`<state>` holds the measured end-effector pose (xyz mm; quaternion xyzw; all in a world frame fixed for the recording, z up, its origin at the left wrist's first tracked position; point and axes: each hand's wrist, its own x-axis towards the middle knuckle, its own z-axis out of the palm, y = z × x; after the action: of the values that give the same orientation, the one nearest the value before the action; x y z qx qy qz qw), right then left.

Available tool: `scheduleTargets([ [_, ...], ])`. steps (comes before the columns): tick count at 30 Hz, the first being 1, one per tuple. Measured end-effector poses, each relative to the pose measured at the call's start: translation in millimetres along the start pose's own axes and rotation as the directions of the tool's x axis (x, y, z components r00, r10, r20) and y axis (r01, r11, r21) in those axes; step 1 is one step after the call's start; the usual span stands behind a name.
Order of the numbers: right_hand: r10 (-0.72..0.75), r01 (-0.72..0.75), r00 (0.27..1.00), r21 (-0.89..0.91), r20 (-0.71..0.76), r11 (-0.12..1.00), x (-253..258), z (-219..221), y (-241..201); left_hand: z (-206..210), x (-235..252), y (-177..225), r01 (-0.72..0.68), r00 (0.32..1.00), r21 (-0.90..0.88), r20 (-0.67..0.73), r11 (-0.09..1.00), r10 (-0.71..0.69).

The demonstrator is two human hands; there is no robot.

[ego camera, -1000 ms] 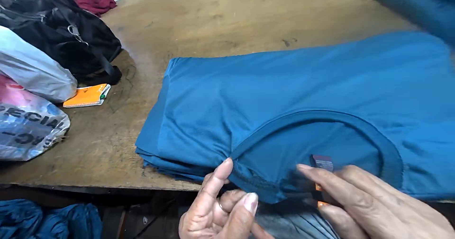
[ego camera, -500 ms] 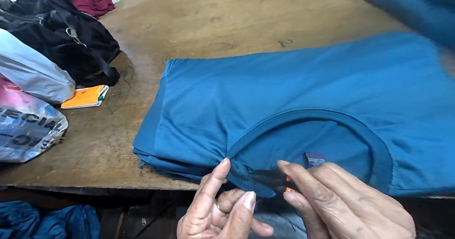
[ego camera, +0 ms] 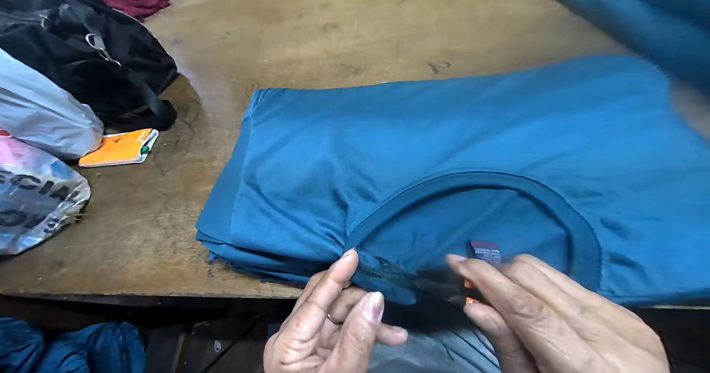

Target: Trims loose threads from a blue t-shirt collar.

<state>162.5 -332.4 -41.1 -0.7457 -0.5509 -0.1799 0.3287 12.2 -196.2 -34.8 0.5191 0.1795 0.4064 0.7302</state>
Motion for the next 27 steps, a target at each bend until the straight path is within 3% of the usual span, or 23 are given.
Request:
scheduleTargets([
  [27, -0.049, 0.050, 0.999, -0.030, 0.015, 0.998, 0, 3, -7, 2, 0, -1, 0.019, 0.999, 0.004, -0.048, 1.000, -0.019],
])
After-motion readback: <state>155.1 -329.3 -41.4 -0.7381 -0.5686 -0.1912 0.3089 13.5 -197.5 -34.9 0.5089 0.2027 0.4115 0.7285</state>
